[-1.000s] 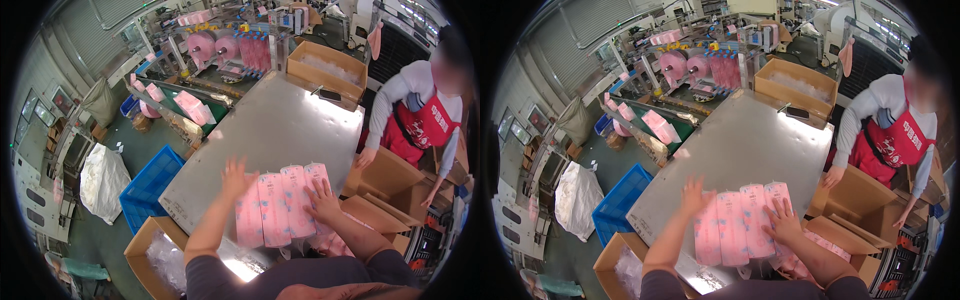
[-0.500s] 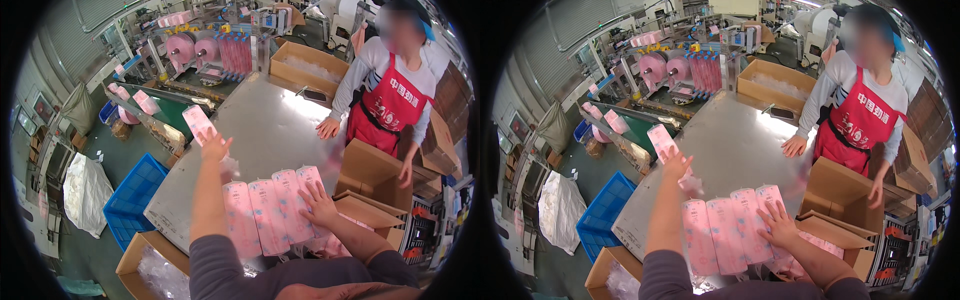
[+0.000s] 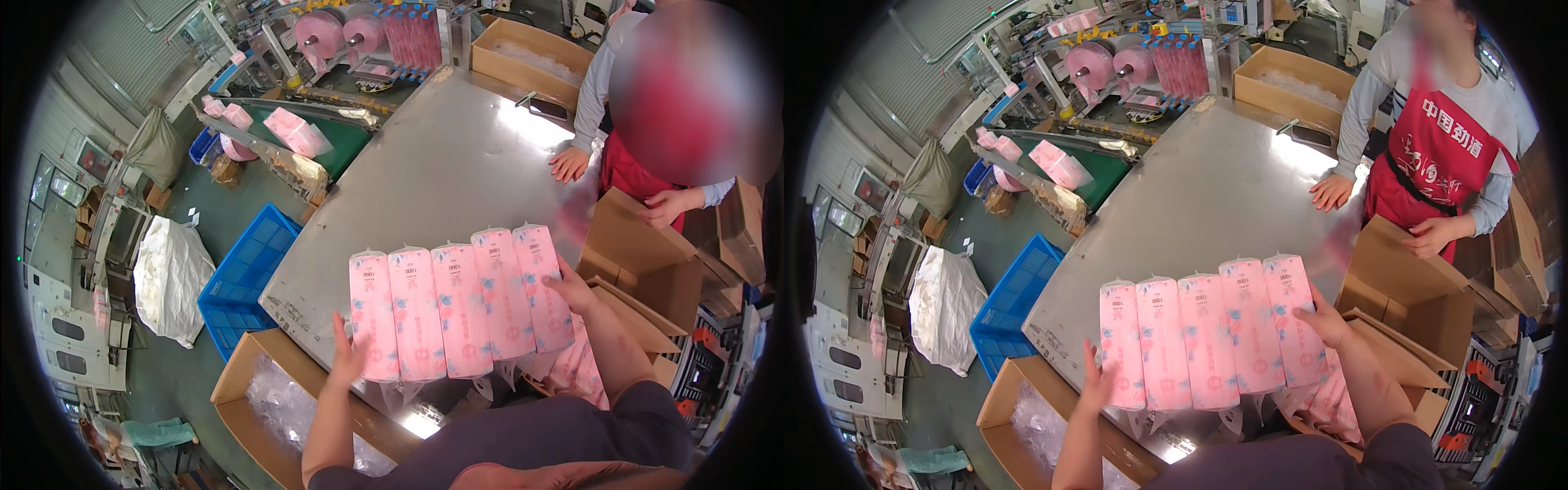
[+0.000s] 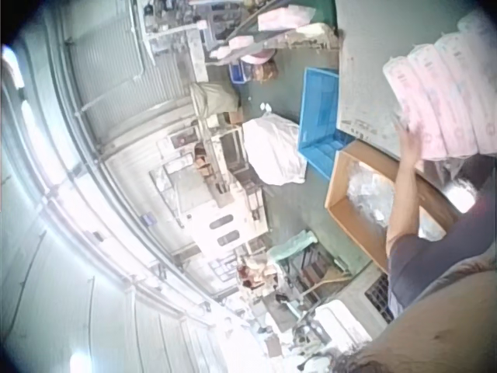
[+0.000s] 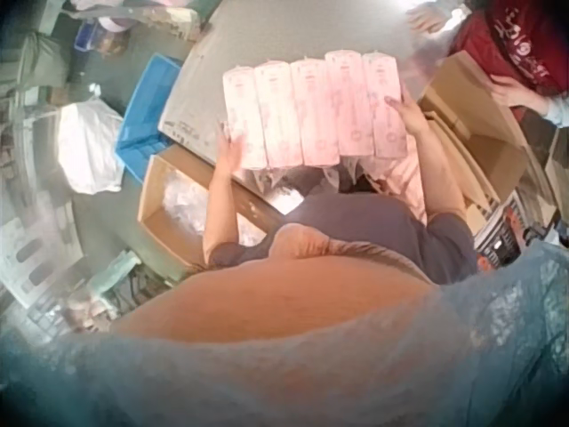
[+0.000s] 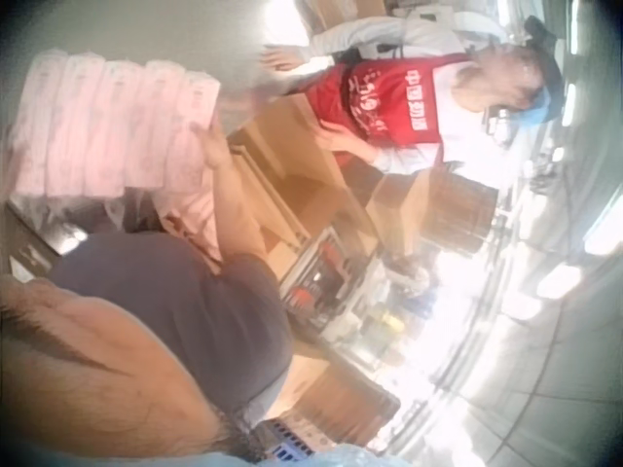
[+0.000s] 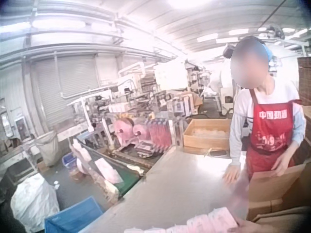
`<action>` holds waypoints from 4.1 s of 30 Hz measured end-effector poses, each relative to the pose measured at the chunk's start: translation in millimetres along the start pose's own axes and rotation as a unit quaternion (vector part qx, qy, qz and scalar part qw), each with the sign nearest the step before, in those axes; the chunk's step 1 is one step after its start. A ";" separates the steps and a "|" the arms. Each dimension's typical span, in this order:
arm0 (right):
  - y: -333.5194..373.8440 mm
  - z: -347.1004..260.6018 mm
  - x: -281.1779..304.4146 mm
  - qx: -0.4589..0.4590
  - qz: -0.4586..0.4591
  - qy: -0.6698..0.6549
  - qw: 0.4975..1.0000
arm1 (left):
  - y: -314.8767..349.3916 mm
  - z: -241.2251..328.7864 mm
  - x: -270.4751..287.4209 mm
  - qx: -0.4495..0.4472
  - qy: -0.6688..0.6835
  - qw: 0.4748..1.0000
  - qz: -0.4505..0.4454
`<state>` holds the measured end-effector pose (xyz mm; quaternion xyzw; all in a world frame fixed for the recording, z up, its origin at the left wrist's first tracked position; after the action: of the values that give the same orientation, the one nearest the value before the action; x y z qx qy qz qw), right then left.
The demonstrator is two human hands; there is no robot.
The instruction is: The person places stacks of pink sanitary product packages into cardboard boxes and pushes the filled boxes onto a conveyor belt.
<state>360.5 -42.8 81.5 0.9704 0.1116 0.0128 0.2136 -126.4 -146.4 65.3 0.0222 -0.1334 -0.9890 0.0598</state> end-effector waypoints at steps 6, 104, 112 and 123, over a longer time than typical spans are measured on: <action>-38.6 89.4 13.8 -0.112 -0.029 -0.320 0.940 | -78.7 -34.1 -28.5 0.247 0.498 0.830 -0.038; 483.5 343.7 344.1 -0.134 0.381 0.608 0.684 | 297.0 -218.1 -683.0 0.066 -0.199 0.949 -0.236; 568.2 384.9 551.5 -0.212 0.468 0.550 0.659 | 340.6 -306.2 -950.9 -0.010 -0.079 0.928 -0.364; 674.3 427.2 657.0 -0.221 0.546 0.491 0.641 | 370.4 -296.5 -975.4 0.329 -0.194 0.786 -0.486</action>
<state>1174.4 -668.8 -40.0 0.6299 -0.3560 0.6264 0.2899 900.4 -457.1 -94.4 -0.0896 -0.4306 -0.7670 -0.4672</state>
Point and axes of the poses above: each hand's wrist, its own y-axis away from the middle knuckle, its own x-axis out of the back of the hand, z = x × y, the point moved 1 cm from there along -y, towards the middle knuckle, and after that the axes turned 11 degrees about y, right-handed, at the moved point
